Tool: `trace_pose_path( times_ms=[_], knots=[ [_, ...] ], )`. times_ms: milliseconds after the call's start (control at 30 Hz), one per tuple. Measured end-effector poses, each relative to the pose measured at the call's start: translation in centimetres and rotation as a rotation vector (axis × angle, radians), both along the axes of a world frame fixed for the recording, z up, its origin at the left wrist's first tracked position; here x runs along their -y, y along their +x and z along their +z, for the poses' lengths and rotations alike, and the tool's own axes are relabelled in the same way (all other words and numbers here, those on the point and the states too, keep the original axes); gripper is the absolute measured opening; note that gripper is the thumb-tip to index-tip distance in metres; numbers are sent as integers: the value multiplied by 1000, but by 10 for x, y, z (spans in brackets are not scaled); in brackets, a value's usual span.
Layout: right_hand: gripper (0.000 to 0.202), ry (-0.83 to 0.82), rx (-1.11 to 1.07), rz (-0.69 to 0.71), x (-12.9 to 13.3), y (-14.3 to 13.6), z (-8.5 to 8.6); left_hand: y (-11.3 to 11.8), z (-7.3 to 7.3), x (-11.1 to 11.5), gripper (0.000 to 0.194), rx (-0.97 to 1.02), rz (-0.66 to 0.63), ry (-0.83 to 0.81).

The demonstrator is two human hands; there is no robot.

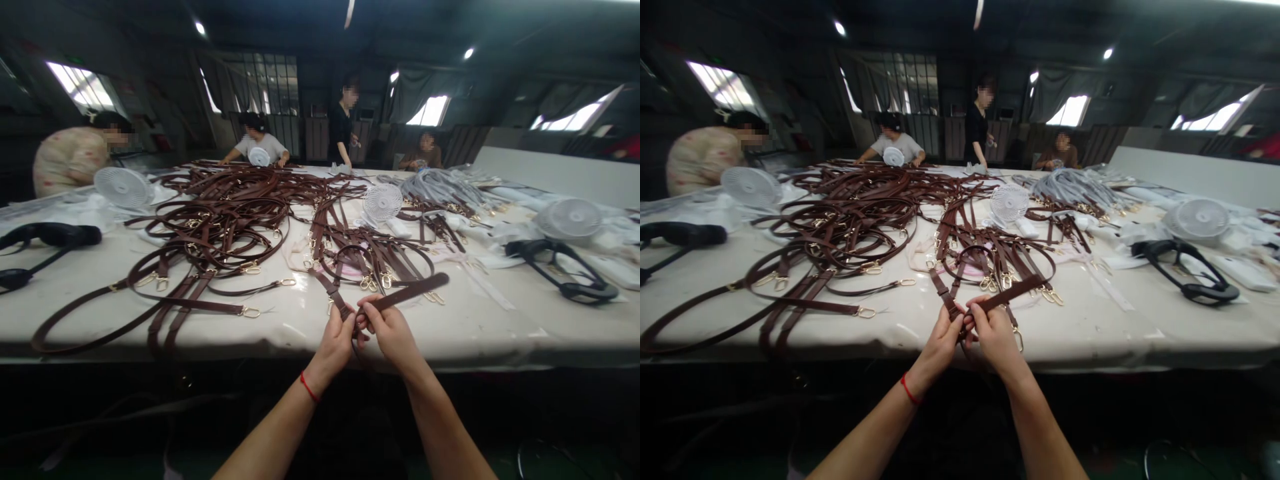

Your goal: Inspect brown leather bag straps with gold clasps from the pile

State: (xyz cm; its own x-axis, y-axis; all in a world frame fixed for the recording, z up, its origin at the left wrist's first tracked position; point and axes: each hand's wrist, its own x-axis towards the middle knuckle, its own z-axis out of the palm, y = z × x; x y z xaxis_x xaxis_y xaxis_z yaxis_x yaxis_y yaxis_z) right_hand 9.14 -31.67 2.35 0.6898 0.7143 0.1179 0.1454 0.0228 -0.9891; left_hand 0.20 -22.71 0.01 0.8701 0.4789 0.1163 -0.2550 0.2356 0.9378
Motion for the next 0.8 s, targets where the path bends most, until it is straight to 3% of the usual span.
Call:
trace_pose_path(
  times_ms=[100, 233, 367, 500, 633, 800],
  knots=[
    [42, -87, -86, 84, -6, 13, 12, -3, 0, -4, 36, -21, -158, -69],
    [36, -77, -108, 154, -15, 22, 26, -4, -1, -9, 42, -57, -235, 47],
    [25, -39, 46, 88, -21, 22, 27, -5, 0, -9, 38, -35, -308, 27],
    [22, -125, 134, 46, -20, 20, 32, -5, 0, -8, 37, 17, -323, -13],
    [26, 21, 66, -38, -16, 26, 41, -5, -1, -10, 38, -67, -285, -4],
    [36, 133, -63, -132, -20, 39, 36, -7, 1, -7, 34, -55, -419, 21]
  ],
)
